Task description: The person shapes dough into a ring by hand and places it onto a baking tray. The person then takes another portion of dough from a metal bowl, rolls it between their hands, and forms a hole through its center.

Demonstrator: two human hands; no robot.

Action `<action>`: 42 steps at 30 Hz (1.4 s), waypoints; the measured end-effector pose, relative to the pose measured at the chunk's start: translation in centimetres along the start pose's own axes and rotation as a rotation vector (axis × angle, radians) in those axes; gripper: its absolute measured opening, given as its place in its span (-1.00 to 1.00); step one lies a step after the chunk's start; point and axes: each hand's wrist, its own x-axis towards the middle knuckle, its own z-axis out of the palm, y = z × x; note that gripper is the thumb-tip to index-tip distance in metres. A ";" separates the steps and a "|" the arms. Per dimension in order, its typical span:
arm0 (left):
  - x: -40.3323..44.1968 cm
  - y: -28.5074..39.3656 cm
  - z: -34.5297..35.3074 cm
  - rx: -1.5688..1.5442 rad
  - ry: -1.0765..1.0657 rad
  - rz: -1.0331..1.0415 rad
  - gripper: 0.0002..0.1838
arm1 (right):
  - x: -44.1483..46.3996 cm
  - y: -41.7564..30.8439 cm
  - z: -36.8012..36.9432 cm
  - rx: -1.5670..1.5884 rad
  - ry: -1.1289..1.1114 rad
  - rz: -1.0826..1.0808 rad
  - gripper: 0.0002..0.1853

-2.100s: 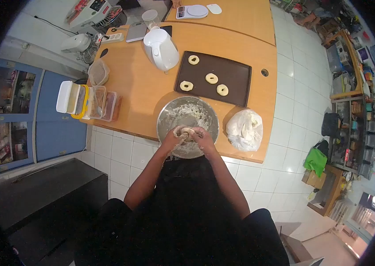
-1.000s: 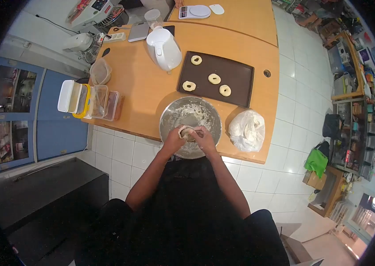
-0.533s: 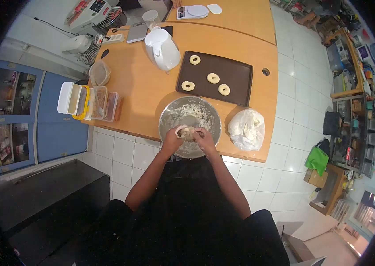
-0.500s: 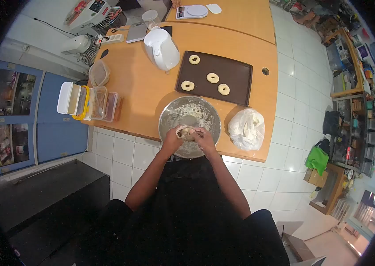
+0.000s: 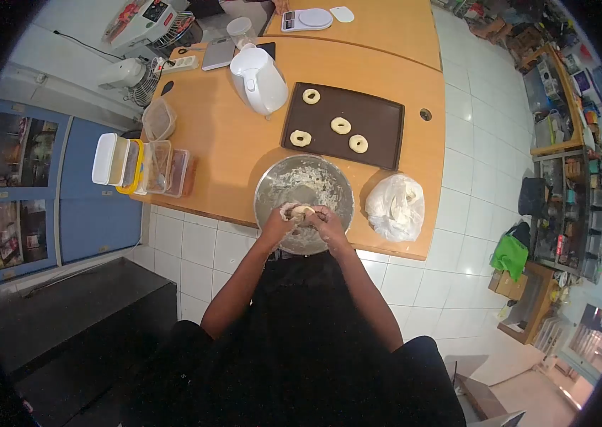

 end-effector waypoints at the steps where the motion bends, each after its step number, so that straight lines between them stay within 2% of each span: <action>1: -0.1 0.0 0.1 0.015 0.012 0.000 -0.57 | 0.2 0.2 -0.1 -0.012 0.003 -0.021 -0.74; 4: 0.2 -1.0 -0.1 0.324 -0.003 0.279 -0.56 | 0.6 0.6 0.1 -0.069 0.011 -0.102 -0.73; 7: -0.4 -0.6 0.3 0.251 0.002 0.312 -0.51 | 0.9 1.0 0.0 -0.147 -0.003 -0.171 -0.73; 10: -0.4 -0.5 -0.2 0.158 -0.024 0.218 -0.48 | 1.0 0.8 -0.1 -0.153 -0.034 -0.142 -0.73; 13: -0.4 -0.3 -0.1 -0.091 -0.052 -0.068 -0.53 | 1.1 1.2 -0.1 -0.122 -0.022 -0.139 -0.73; 16: 0.2 -1.7 -0.4 0.048 -0.039 0.100 -0.57 | 0.8 1.0 -0.2 -0.098 -0.005 -0.126 -0.73; 19: 0.4 -2.0 -0.4 0.198 0.101 0.257 -0.57 | 0.4 0.6 -0.4 -0.120 0.023 -0.073 -0.73; 22: 0.5 -1.7 -0.4 0.246 0.031 0.315 -0.57 | 0.2 0.6 -0.7 -0.197 0.024 -0.055 -0.73; 24: 0.6 -1.4 -0.1 0.260 -0.014 0.306 -0.59 | 0.3 0.6 -0.9 -0.295 -0.028 -0.121 -0.72; 30: 0.8 -1.6 0.0 0.225 0.036 0.283 -0.60 | -0.4 -0.8 -0.2 -0.093 -0.060 -0.034 -0.72; 35: 1.6 -3.2 -0.5 0.231 0.047 0.290 -0.60 | 0.7 0.5 -0.6 -0.065 -0.041 -0.004 -0.71; 39: -0.7 1.2 0.8 0.400 0.088 0.353 -0.62 | 0.7 0.6 -0.5 -0.046 -0.025 -0.040 -0.69; 42: -1.5 3.1 1.2 0.449 0.070 0.341 -0.64 | 1.0 1.0 -0.6 -0.197 -0.059 -0.149 -0.70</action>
